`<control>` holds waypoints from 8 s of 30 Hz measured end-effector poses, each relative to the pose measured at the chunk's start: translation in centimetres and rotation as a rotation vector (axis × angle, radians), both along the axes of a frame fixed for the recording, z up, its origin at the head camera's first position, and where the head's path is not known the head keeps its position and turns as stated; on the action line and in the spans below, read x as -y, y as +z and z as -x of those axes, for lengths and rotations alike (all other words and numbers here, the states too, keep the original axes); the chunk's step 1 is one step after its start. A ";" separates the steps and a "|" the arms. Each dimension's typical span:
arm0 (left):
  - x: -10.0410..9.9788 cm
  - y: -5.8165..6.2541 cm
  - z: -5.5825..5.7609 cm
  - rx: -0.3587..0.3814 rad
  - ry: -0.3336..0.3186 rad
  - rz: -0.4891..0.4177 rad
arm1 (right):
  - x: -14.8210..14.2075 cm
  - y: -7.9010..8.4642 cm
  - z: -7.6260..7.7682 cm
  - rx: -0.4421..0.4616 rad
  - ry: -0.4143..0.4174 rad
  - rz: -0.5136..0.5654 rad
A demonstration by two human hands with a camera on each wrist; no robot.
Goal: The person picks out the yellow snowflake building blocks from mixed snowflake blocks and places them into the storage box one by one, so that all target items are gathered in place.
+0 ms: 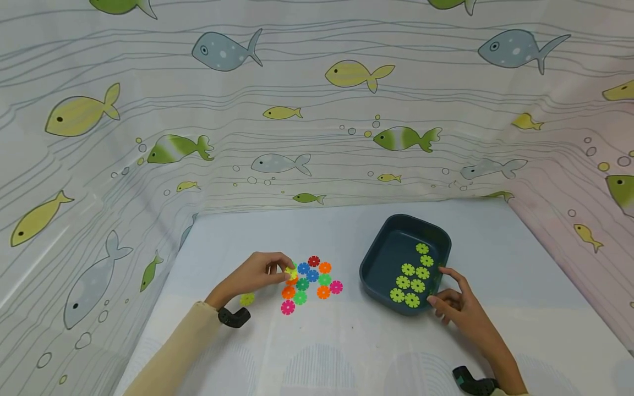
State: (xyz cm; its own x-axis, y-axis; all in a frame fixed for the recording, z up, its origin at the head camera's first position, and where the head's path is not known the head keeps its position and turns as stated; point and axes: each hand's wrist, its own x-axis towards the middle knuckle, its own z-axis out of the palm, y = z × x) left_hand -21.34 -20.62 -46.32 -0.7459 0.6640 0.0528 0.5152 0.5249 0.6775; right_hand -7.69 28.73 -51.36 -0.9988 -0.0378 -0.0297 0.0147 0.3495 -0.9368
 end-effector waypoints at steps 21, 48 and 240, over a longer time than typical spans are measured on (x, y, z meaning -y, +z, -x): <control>-3.9 1.5 1.6 0.023 -0.105 -0.031 | -0.1 -0.4 0.1 -0.003 -0.004 -0.004; -10.2 2.9 3.1 0.030 -0.260 -0.077 | -0.1 -0.1 0.2 0.010 -0.023 -0.005; 2.0 -2.0 -1.8 0.040 0.141 -0.006 | 0.0 0.3 0.3 0.022 -0.013 -0.028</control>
State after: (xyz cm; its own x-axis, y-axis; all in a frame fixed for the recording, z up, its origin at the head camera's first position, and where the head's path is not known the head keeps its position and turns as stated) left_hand -19.52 -22.58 -48.35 -0.8331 0.5526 0.0248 0.4095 0.5858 0.6994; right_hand -8.03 28.76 -51.02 -0.9984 -0.0232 -0.0521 0.0396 0.3754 -0.9260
